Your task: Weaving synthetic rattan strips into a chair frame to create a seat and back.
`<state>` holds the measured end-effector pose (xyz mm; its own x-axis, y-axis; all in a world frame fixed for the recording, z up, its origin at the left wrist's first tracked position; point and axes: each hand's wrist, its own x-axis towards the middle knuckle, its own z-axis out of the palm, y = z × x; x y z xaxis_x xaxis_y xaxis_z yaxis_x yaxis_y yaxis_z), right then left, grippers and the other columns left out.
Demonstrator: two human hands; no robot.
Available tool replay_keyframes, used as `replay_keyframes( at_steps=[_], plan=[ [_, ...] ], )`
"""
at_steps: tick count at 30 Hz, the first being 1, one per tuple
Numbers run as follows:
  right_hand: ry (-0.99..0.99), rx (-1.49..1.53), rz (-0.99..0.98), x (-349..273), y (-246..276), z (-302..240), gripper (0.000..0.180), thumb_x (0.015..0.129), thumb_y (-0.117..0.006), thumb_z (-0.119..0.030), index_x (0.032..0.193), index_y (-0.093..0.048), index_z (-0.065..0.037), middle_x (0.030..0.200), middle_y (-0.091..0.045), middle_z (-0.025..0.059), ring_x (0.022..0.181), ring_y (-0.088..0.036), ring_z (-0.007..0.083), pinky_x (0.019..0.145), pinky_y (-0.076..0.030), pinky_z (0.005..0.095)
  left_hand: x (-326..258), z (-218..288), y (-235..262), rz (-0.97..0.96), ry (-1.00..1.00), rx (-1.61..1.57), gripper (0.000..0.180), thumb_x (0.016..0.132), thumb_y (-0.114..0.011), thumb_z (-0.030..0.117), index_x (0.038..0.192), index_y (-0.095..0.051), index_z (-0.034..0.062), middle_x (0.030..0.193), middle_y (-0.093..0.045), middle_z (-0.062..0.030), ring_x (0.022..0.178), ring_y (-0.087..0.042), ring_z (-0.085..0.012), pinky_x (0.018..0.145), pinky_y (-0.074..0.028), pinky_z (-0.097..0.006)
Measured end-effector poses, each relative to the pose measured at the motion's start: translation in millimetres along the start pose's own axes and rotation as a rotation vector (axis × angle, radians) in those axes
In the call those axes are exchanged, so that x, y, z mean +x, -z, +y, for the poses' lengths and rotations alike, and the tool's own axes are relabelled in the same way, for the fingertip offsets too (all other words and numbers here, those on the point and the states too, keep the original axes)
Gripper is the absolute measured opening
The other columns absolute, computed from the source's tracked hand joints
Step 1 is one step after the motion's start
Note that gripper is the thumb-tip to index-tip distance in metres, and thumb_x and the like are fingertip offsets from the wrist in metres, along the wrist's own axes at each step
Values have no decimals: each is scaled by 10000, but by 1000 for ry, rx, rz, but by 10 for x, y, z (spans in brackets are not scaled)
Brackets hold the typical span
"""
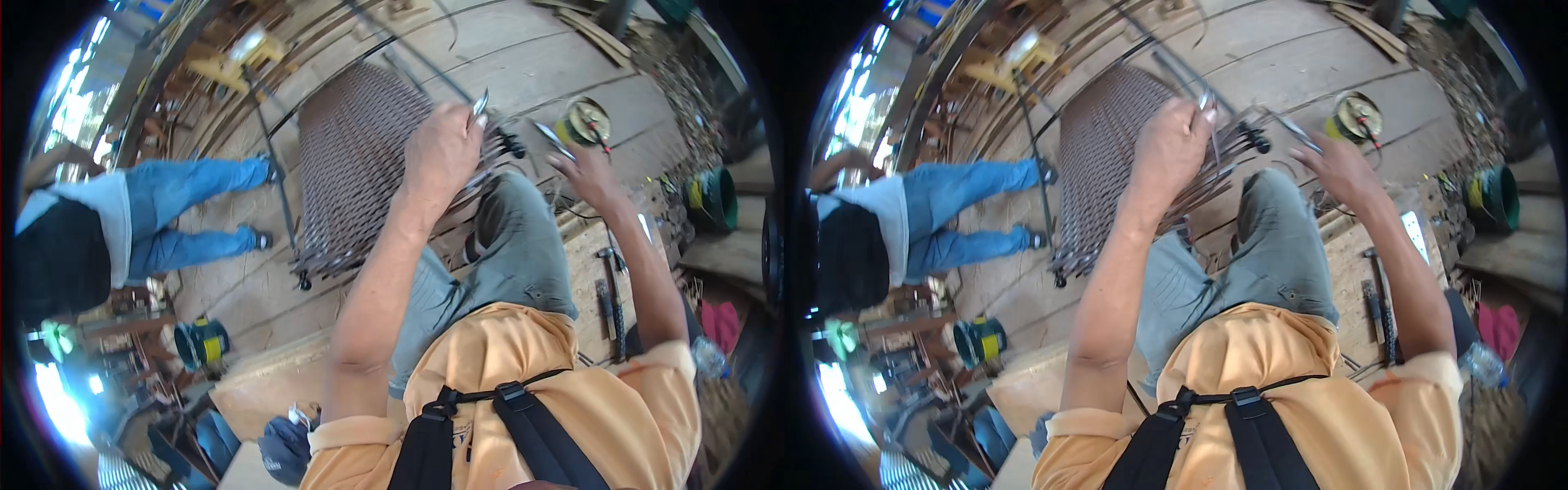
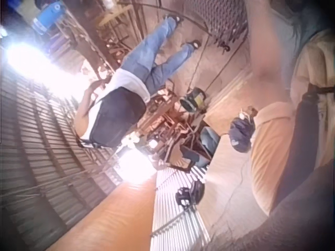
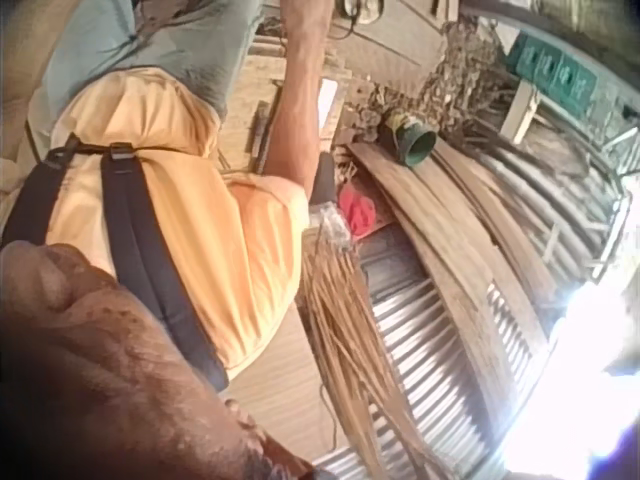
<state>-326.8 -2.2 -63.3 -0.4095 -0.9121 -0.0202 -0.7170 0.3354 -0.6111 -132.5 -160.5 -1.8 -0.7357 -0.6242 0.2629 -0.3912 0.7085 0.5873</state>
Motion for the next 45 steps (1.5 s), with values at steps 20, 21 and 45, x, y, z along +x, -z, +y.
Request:
replay_keyframes(
  at_steps=[20, 21, 45],
  plan=[
    [512, 214, -43, -641, -517, -1523, 233, 834, -621, -26, 1066, -606, -41, 921, -623, 112, 842, -603, 279, 734, -495, 322, -2085, -274, 991, -113, 574, 188, 265, 843, -634, 273, 921, -609, 20, 860, -596, -155, 772, -600, -346, 671, -458, -420],
    [626, 239, -82, -546, -547, -1702, 234, 824, -631, -37, 1057, -607, -40, 926, -622, 111, 854, -597, 292, 740, -499, 337, -2079, -258, 1004, -154, 574, 161, 243, 844, -629, 256, 904, -605, 22, 874, -581, -147, 770, -594, -342, 669, -453, -426],
    [415, 421, -356, 29, -785, -1618, 256, 942, -563, -269, 954, -617, -19, 632, -490, 6, 550, -462, 82, 520, -410, 256, -1942, -166, 800, -93, 495, 689, 193, 905, -518, 228, 862, -615, 67, 836, -648, -125, 754, -639, -334, 634, -499, -453]
  ],
)
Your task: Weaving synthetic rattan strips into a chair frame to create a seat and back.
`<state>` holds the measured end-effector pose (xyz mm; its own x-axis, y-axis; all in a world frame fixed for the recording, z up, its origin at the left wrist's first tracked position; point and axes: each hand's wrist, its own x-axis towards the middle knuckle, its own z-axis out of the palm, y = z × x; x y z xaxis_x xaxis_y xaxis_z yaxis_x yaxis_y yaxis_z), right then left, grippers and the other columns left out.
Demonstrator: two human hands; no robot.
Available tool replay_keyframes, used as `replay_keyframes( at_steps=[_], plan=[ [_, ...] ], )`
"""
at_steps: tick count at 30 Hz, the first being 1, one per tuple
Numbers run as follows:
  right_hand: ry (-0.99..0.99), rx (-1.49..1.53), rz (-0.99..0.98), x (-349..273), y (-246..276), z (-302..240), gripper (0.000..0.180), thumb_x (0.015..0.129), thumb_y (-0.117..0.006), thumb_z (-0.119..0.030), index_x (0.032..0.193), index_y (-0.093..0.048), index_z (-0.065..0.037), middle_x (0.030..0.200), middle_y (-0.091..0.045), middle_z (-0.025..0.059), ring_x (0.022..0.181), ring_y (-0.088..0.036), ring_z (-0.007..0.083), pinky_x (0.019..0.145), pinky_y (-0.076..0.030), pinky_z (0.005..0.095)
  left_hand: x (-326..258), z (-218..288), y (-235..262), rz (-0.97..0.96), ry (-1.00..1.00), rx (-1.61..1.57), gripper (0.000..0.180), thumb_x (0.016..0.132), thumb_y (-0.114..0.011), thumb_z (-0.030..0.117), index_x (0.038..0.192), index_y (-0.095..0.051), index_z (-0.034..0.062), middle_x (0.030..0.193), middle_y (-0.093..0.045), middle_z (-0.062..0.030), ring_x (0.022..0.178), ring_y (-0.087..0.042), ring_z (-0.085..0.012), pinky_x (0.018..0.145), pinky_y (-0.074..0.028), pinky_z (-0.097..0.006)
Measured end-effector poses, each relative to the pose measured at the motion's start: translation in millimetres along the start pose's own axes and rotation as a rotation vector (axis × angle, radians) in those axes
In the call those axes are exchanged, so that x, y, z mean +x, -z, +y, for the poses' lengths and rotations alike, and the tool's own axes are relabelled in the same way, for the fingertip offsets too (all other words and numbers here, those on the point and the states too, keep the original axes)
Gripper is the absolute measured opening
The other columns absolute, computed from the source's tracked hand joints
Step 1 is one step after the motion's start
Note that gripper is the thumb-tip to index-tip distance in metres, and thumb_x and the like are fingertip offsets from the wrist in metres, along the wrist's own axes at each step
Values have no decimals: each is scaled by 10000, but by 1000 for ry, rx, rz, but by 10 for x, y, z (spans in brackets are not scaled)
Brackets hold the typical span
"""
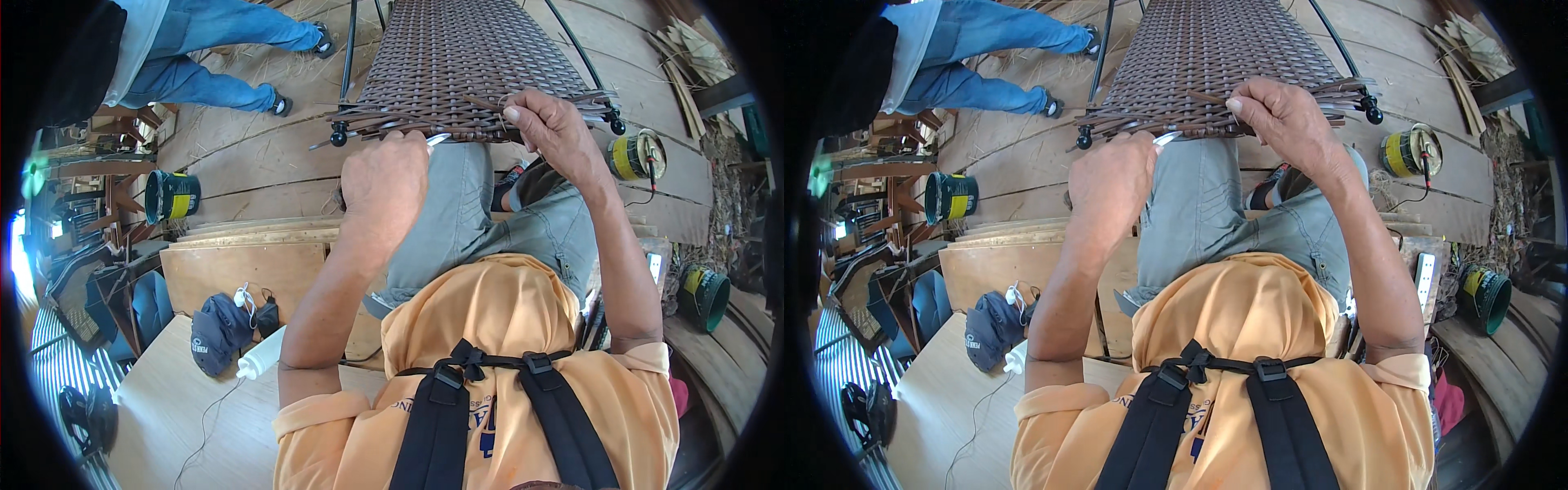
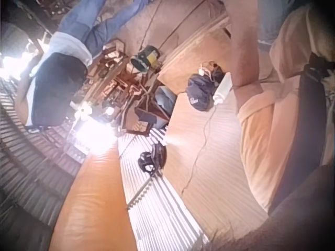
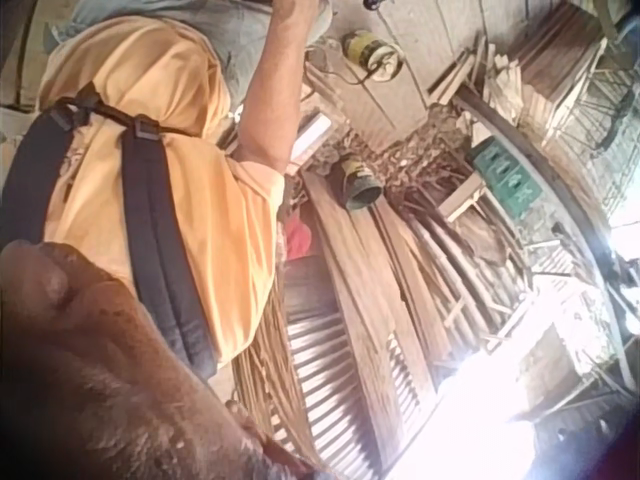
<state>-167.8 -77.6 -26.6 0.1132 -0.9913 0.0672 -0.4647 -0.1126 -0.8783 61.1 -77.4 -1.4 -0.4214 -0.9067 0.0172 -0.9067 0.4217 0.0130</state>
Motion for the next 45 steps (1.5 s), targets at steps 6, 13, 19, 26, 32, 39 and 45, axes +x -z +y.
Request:
replay_keyframes(
  at_steps=[6, 13, 19, 26, 32, 39, 45],
  plan=[
    [-9, 19, 17, -31, -6, 26, 235, 934, -573, -244, 927, -618, -14, 671, -533, 29, 570, -487, 103, 537, -432, 273, 31, 35, 18, 11, -18, 16, 203, 890, -533, 224, 813, -632, 66, 782, -649, -123, 706, -641, -326, 608, -502, -441],
    [-11, 65, 19, -34, -26, 36, 233, 924, -587, -242, 881, -612, -14, 680, -553, 41, 580, -493, 118, 544, -434, 282, 116, -4, 62, 42, -103, 88, 236, 889, -548, 271, 800, -640, 73, 756, -649, -113, 708, -640, -322, 598, -494, -433],
    [135, -173, -46, -42, -75, 7, 230, 865, -637, -252, 856, -630, -23, 698, -595, 122, 596, -574, 249, 583, -459, 349, 171, -162, -151, 72, -137, -104, 328, 864, -591, 391, 747, -631, 87, 710, -633, -105, 671, -625, -322, 573, -486, -429],
    [157, -277, -92, -18, -107, -49, 144, 820, -640, -131, 810, -589, 3, 623, -541, 108, 533, -505, 183, 532, -425, 314, 159, -264, -497, 393, -259, -130, 313, 816, -650, 407, 693, -602, 123, 614, -571, -29, 534, -593, -228, 473, -471, -332],
    [78, -310, -68, -26, -101, -53, 97, 793, -571, -106, 761, -581, -15, 664, -573, 157, 595, -583, 315, 571, -465, 374, 215, -298, -595, 522, -319, -196, 252, 761, -724, 343, 689, -603, 134, 601, -558, -17, 509, -571, -212, 461, -453, -316],
    [116, -379, -111, 3, -188, -153, 139, 856, -589, -160, 775, -572, -49, 605, -592, 112, 593, -635, 275, 557, -497, 355, 175, -352, -718, 562, -289, -216, 225, 735, -752, 312, 700, -620, 134, 633, -579, -14, 554, -578, -207, 487, -436, -318],
    [224, -767, -136, 25, -269, -261, 147, 860, -594, -185, 781, -577, -62, 641, -627, 133, 631, -651, 307, 567, -507, 398, -342, 2, -296, 335, -226, -387, 265, 770, -703, 359, 712, -587, 128, 654, -558, -1, 594, -575, -212, 513, -425, -365]
  ],
)
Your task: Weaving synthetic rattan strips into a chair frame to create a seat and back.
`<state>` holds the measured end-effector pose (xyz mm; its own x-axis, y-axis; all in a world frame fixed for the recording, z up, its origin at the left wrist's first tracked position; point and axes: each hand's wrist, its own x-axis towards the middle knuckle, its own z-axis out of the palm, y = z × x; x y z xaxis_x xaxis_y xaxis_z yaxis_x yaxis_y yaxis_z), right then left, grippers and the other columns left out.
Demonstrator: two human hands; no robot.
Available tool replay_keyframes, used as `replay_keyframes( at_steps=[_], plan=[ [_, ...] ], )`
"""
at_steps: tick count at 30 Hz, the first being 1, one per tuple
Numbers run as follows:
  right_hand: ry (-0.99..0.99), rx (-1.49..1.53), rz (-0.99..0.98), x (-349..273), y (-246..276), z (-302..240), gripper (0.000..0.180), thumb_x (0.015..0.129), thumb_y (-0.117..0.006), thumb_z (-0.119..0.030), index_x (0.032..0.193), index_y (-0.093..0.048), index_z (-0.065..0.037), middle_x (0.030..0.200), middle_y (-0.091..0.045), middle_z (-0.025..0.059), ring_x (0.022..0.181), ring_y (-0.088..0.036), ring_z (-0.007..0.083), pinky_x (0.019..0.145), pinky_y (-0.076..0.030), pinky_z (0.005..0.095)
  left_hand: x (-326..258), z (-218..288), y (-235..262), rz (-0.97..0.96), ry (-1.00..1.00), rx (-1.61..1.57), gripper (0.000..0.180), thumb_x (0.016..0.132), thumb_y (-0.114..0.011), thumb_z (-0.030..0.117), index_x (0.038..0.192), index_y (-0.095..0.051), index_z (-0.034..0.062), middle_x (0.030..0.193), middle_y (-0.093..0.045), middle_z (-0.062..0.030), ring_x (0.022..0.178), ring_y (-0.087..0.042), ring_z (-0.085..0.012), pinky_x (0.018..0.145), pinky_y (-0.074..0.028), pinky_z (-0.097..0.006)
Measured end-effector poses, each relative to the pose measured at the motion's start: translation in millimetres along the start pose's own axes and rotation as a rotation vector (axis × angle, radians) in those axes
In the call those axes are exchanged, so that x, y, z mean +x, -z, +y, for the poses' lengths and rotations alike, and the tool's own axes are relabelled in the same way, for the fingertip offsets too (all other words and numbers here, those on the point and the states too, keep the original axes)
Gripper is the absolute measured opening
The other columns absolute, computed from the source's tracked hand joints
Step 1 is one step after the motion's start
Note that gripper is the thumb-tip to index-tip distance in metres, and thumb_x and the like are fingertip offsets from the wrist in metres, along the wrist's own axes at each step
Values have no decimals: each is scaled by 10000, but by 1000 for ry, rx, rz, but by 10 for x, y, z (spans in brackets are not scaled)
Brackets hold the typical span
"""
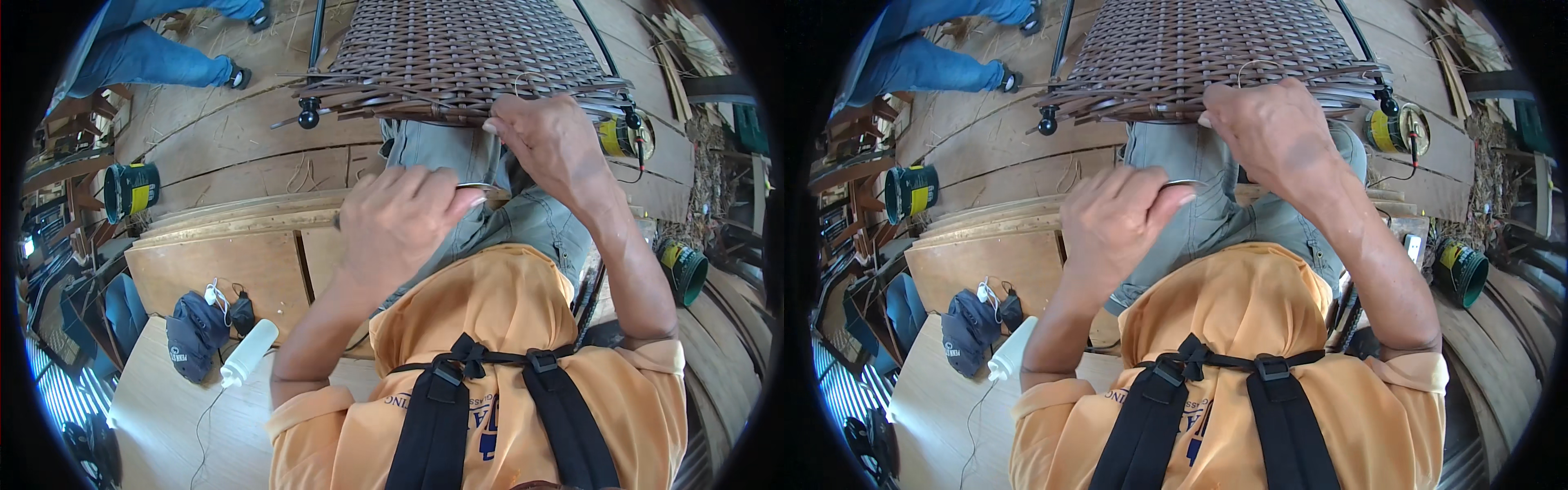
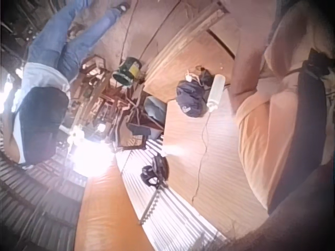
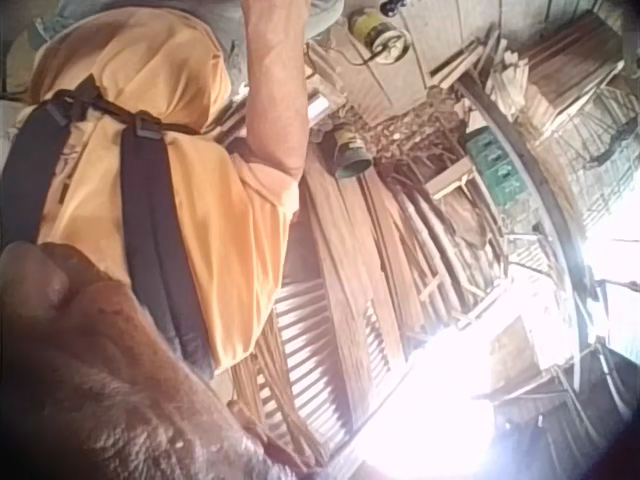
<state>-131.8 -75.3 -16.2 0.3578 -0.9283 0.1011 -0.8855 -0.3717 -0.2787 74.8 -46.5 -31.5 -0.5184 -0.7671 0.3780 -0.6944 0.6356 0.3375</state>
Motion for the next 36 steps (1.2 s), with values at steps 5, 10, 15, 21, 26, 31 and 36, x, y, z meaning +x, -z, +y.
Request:
replay_keyframes(
  at_steps=[5, 10, 15, 21, 26, 31, 36],
  plan=[
    [-96, -67, -87, 141, 21, -175, 128, 852, -589, -192, 822, -610, -69, 641, -628, 136, 666, -646, 336, 650, -510, 424, -82, -197, -85, 35, 399, -99, 278, 786, -710, 321, 886, -588, 93, 722, -604, -43, 670, -616, -261, 576, -466, -386],
    [-64, -180, -36, 164, -42, -311, 159, 830, -614, -219, 892, -627, -72, 689, -637, 132, 711, -650, 327, 737, -495, 426, 131, -162, -270, 61, 526, -190, 348, 790, -717, 293, 1014, -553, 84, 817, -651, -92, 727, -646, -300, 628, -491, -428],
    [-185, 378, 364, -30, 228, 252, 262, 867, -635, -237, 1039, -620, -40, 854, -649, 99, 796, -631, 233, 744, -490, 331, 403, -73, -164, -122, 558, -106, 273, 804, -699, 290, 895, -587, 59, 748, -666, -110, 683, -651, -322, 599, -483, -447],
    [-266, 523, 247, -289, -67, 829, 204, 913, -568, -154, 1074, -614, -38, 927, -652, 97, 861, -626, 186, 788, -485, 297, 473, -273, -73, -264, 417, -226, 276, 855, -630, 280, 771, -570, 24, 587, -536, -129, 525, -553, -229, 526, -430, -373],
    [-183, 486, 302, -345, -146, 879, 204, 901, -550, -108, 1085, -602, -39, 972, -654, 105, 914, -627, 237, 814, -483, 319, 209, -707, 215, -328, 604, -444, 297, 876, -621, 228, 682, -506, 34, 550, -434, 9, 541, -384, -59, 493, -330, -256],
    [-198, 189, 219, -294, 13, 656, 291, 863, -572, -74, 1154, -581, -84, 1012, -637, 105, 960, -615, 240, 859, -484, 330, 92, -835, 334, -274, 622, -580, 276, 891, -620, 249, 677, -524, 104, 580, -435, 70, 508, -338, -18, 462, -263, -200],
    [92, -232, 422, -116, -92, 324, 447, 781, -607, -87, 1220, -572, -168, 1043, -622, 75, 1076, -554, 259, 950, -443, 374, 124, -835, 284, -226, 574, -561, 275, 895, -621, 269, 689, -537, 107, 584, -458, 65, 492, -354, -13, 447, -262, -189]
  ],
)
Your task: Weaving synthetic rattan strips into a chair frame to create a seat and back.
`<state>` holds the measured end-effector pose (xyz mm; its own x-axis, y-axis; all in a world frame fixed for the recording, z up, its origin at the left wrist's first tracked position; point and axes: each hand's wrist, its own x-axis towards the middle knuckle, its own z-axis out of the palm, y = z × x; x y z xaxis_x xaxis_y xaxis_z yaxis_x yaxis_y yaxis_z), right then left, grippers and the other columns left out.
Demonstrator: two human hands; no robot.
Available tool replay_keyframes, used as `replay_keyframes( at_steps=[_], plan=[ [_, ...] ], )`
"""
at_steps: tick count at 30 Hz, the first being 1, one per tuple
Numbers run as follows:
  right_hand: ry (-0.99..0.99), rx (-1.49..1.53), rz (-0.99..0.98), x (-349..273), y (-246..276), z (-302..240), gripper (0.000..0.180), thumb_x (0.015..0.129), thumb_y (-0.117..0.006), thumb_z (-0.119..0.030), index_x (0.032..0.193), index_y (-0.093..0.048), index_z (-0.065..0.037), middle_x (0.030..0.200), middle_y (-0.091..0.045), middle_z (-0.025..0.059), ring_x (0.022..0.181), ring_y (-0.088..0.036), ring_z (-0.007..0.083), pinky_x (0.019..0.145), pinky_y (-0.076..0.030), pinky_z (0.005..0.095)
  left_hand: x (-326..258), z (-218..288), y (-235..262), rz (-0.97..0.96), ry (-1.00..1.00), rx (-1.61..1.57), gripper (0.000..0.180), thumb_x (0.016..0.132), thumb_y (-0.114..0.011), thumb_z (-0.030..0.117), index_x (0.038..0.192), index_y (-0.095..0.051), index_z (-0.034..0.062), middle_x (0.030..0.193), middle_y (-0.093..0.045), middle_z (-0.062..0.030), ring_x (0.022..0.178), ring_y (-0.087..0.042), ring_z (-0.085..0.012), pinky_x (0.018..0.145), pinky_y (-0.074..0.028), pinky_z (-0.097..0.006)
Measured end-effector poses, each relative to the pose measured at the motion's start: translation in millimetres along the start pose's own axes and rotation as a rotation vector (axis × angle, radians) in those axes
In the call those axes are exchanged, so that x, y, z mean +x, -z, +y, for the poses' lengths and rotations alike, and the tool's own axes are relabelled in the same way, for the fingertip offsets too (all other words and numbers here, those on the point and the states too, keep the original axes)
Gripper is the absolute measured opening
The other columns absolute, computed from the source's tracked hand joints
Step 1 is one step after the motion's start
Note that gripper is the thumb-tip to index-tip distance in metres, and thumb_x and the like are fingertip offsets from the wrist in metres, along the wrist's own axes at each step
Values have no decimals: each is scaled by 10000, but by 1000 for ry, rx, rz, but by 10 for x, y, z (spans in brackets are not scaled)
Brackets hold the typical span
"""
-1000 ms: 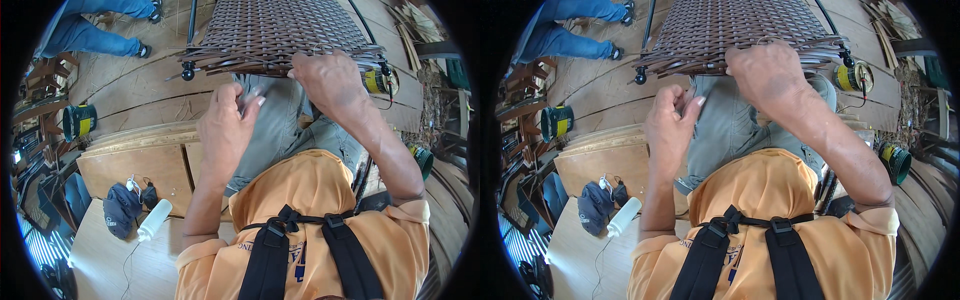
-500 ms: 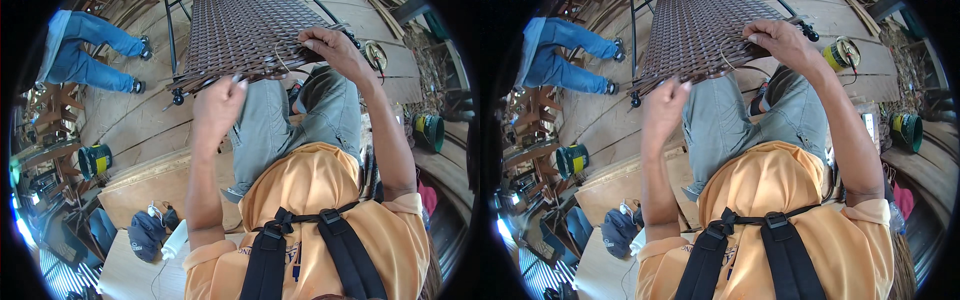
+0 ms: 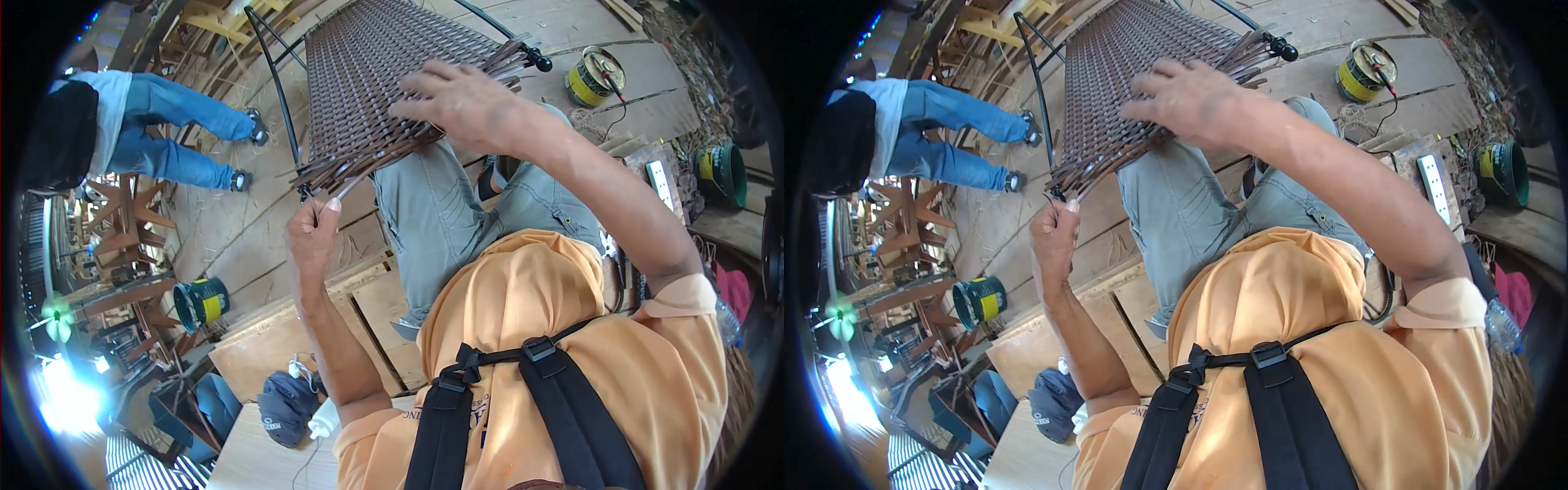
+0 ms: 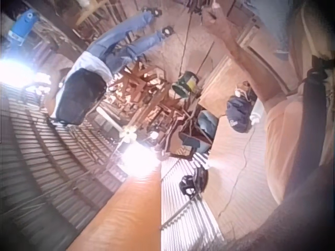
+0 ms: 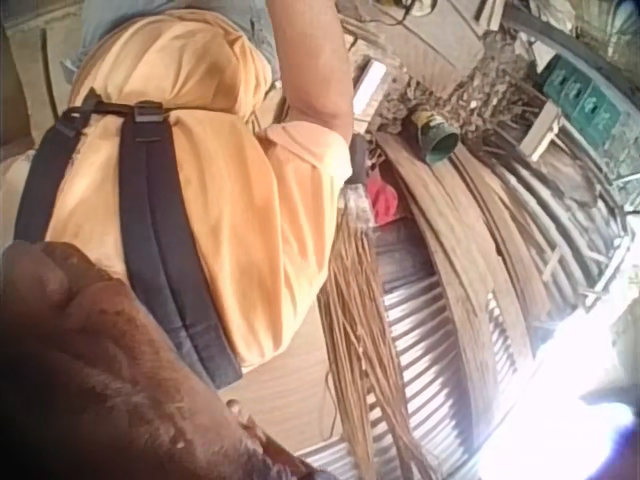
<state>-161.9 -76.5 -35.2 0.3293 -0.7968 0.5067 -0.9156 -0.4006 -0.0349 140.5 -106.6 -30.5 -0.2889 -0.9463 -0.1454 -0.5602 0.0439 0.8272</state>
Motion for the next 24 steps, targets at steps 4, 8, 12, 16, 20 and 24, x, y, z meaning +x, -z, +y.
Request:
replay_keyframes(
  at_steps=[4, 8, 12, 16, 20, 24],
  plan=[
    [-59, 62, -442, 103, 131, 160, 218, 761, -570, -76, 975, -610, -92, 978, -612, 39, 1069, -535, 240, 881, -449, 407, 6, -16, 34, 123, -85, 55, 225, 902, -613, 265, 773, -555, 91, 609, -474, 49, 488, -355, -17, 438, -270, -197],
    [-119, -103, -156, -182, 142, 563, 141, 759, -561, -85, 895, -598, -88, 921, -602, 63, 949, -572, 266, 827, -450, 401, 25, 56, 39, 242, -70, -54, 195, 917, -593, 240, 901, -571, 47, 661, -520, 18, 530, -421, -35, 479, -335, -205],
    [-695, -356, -254, -297, 448, 876, 204, 808, -557, -81, 999, -629, -91, 1048, -633, 106, 1032, -591, 265, 878, -458, 414, 7, 302, -103, 491, -266, 125, 174, 902, -603, 192, 940, -606, 22, 711, -561, -1, 599, -495, -78, 563, -412, -225],
    [-414, 3, 235, -413, 343, 591, 311, 739, -673, -107, 1042, -616, -74, 1084, -594, 94, 1113, -511, 289, 914, -443, 410, -41, 586, -455, 285, -452, 286, 143, 833, -628, 83, 967, -639, 35, 903, -610, -95, 846, -599, -223, 758, -478, -330],
    [-163, 350, 49, -347, -2, -32, 320, 690, -729, -107, 984, -607, -88, 1021, -573, 68, 1044, -507, 276, 889, -439, 375, 97, 658, -911, 157, -410, 288, 150, 805, -651, 55, 952, -636, 33, 981, -590, -103, 904, -594, -253, 799, -483, -363],
    [-178, 269, 84, -420, -218, -8, 267, 706, -716, -129, 952, -610, -129, 1007, -566, 41, 1030, -512, 253, 839, -424, 375, 211, 518, -1046, 192, -536, 292, 144, 788, -669, 27, 925, -630, 47, 1018, -573, -94, 900, -600, -237, 750, -508, -357]
  ],
)
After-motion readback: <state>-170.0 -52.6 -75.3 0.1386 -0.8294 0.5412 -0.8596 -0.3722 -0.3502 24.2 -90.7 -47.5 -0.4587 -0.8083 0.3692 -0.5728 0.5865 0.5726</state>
